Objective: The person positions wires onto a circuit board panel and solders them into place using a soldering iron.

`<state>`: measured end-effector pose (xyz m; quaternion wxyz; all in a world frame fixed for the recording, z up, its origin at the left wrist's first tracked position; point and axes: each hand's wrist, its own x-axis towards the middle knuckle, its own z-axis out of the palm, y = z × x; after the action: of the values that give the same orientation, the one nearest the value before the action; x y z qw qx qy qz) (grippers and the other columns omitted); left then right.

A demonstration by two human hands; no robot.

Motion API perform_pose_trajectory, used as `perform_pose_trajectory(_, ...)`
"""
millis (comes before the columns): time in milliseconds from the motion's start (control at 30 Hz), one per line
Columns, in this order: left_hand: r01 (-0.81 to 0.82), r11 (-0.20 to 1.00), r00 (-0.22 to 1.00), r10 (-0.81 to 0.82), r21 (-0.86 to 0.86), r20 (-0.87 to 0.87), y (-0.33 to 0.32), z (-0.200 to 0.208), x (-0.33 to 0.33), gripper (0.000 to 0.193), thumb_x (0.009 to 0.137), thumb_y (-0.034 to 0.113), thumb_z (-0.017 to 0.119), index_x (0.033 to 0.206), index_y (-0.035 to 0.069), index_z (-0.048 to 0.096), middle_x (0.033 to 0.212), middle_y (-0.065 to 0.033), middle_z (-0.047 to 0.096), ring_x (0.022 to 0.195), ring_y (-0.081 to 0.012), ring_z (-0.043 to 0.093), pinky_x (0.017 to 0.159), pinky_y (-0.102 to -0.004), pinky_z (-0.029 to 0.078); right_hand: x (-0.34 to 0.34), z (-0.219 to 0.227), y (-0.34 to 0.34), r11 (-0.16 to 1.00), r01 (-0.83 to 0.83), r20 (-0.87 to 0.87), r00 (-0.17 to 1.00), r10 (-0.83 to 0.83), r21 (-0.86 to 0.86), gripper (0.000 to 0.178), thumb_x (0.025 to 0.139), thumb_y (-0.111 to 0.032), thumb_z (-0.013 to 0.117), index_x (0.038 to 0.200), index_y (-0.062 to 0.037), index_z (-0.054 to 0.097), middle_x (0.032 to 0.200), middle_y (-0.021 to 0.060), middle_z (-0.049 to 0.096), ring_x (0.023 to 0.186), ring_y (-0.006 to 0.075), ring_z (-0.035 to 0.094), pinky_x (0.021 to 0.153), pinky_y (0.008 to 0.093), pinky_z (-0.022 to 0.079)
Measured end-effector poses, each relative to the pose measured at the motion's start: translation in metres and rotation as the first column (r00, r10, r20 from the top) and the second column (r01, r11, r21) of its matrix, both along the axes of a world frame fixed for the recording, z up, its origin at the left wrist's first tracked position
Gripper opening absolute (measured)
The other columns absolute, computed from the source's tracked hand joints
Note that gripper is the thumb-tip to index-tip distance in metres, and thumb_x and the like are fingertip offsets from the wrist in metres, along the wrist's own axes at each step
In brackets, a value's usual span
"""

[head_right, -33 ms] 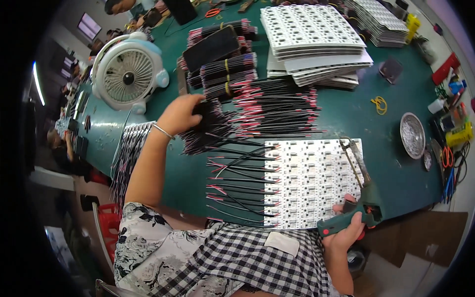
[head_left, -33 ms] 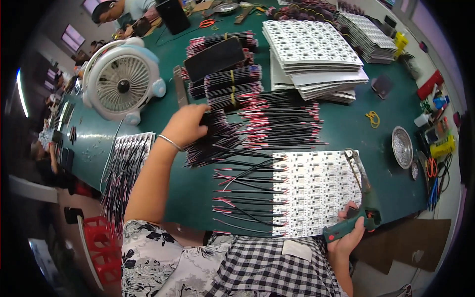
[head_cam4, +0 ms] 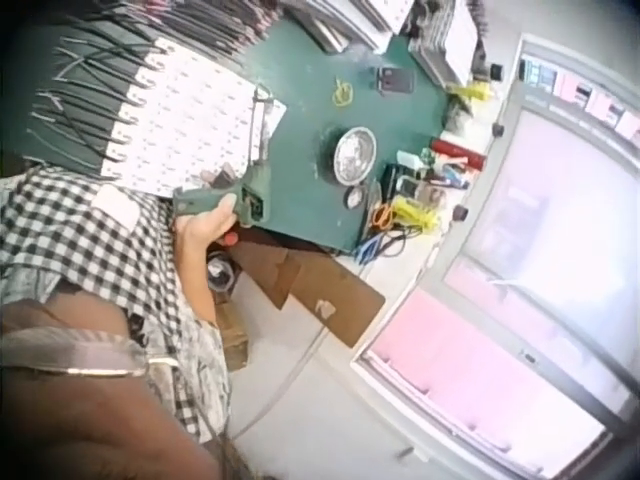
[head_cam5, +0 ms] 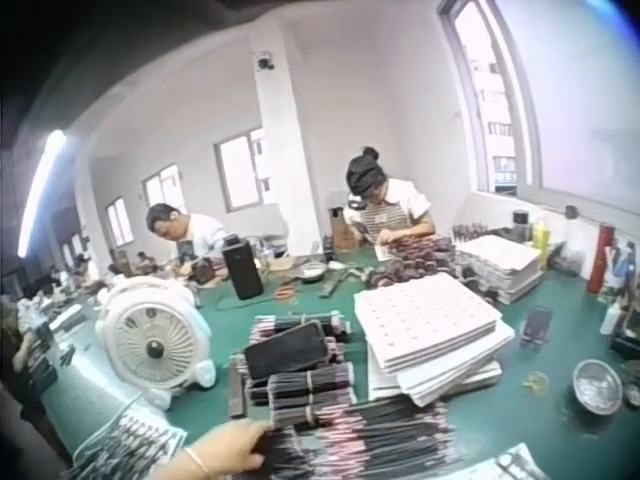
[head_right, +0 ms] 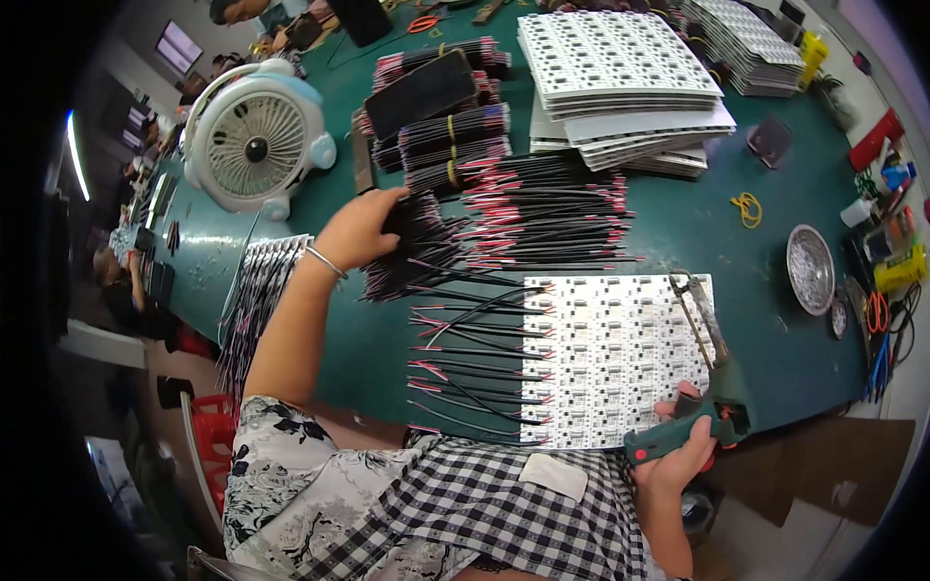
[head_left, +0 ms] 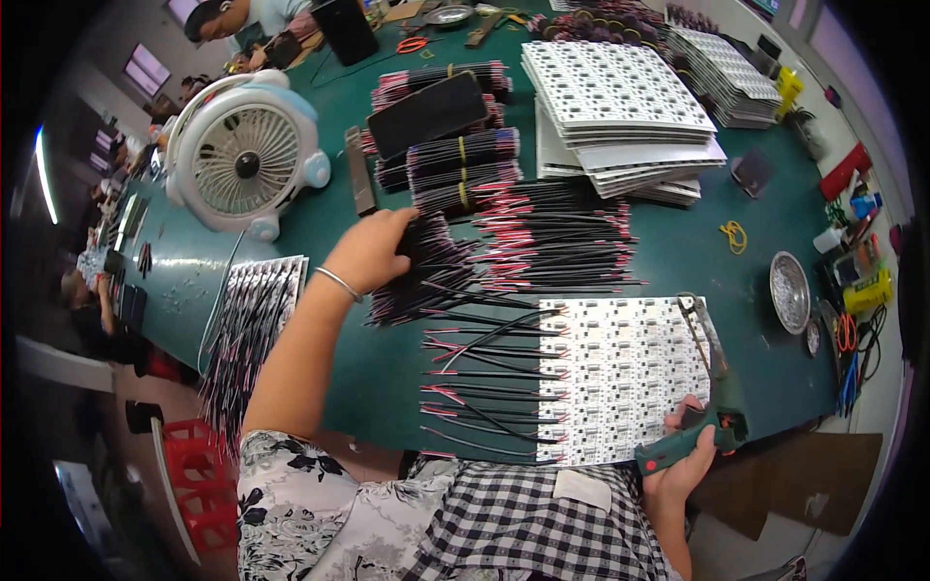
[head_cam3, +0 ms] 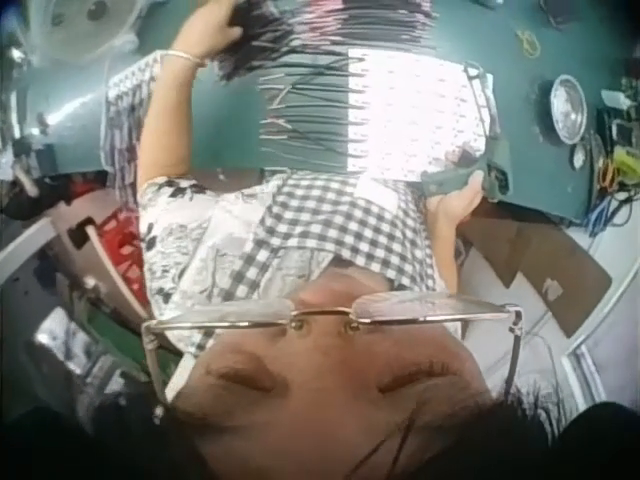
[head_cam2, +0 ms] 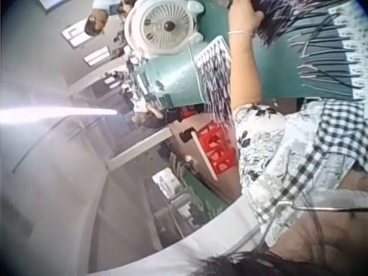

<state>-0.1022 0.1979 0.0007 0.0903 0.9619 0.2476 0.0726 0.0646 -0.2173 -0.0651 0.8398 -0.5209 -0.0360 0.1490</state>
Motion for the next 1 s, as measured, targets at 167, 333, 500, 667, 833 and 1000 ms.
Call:
perform_pose_trajectory(167,-0.078,0.995,0.996,0.074,0.068,0.059,-0.009,-0.019,-0.004,0.046,0.067,0.0,0.063,0.112,0.002,0.053,0.097,-0.018,0.057,0.096,-0.0358,0.056,0.085,-0.0432,0.046,0.001,-0.006,0.0,0.999,-0.039,0.034,0.999,0.04,-0.023,0.042,0.099,-0.029,0.041,0.128,0.0019,0.044,0.116,0.0144,0.059,0.087,0.0162,0.056,0.084,0.0324,0.045)
perform_pose_trajectory(333,-0.019,0.994,0.996,0.009,0.108,0.093,-0.004,-0.028,-0.008,0.031,0.07,0.002,0.065,0.1,0.003,0.055,0.095,-0.0165,0.055,0.094,-0.0352,0.054,0.085,-0.0419,0.045,0.001,-0.008,0.002,0.999,0.011,0.031,0.999,-0.01,-0.036,0.042,0.098,-0.026,0.043,0.132,-0.0022,0.039,0.117,0.0174,0.056,0.081,0.0174,0.059,0.075,0.0313,0.049)
perform_pose_trajectory(500,-0.118,0.993,0.881,0.099,0.012,0.462,0.006,-0.015,-0.017,0.016,0.084,0.014,0.063,0.093,0.002,0.056,0.082,-0.0128,0.055,0.079,-0.0322,0.056,0.074,-0.0379,0.046,0.002,0.003,0.006,0.997,-0.072,0.047,0.996,0.073,-0.025,0.04,0.099,-0.028,0.041,0.128,-0.0002,0.043,0.114,0.0151,0.059,0.085,0.016,0.058,0.081,0.0317,0.048)
perform_pose_trajectory(667,-0.031,0.824,0.115,0.564,-0.565,0.817,0.002,-0.007,-0.028,0.019,0.101,0.024,0.045,0.102,0.006,0.051,0.066,0.0012,0.044,0.054,-0.0094,0.043,0.053,-0.0264,0.039,0.005,-0.005,-0.002,1.0,0.0,0.012,1.0,0.0,-0.023,0.04,0.097,-0.027,0.044,0.127,-0.001,0.043,0.114,0.0179,0.058,0.079,0.0187,0.06,0.071,0.0339,0.051)
perform_pose_trajectory(833,0.505,0.323,0.284,0.813,-0.8,0.508,-0.044,0.032,-0.011,0.015,0.099,0.023,0.045,0.106,0.009,0.047,0.064,0.0019,0.039,0.049,-0.0077,0.035,0.046,-0.0238,0.031,0.008,0.008,-0.004,0.99,-0.139,-0.126,0.982,0.139,0.008,0.04,0.095,-0.027,0.047,0.121,0.0024,0.046,0.109,0.0189,0.06,0.075,0.0214,0.061,0.072,0.0358,0.051)
perform_pose_trajectory(1000,0.375,-0.299,0.683,0.729,-0.877,0.043,-0.122,0.01,0.051,0.015,0.093,0.017,0.054,0.104,0.009,0.048,0.073,-0.002,0.049,0.052,-0.0105,0.045,0.043,-0.0235,0.038,0.02,0.012,-0.006,0.99,-0.133,-0.242,0.96,0.14,0.043,0.041,0.095,-0.029,0.047,0.119,0.004,0.046,0.105,0.0194,0.061,0.071,0.022,0.061,0.076,0.0397,0.051)
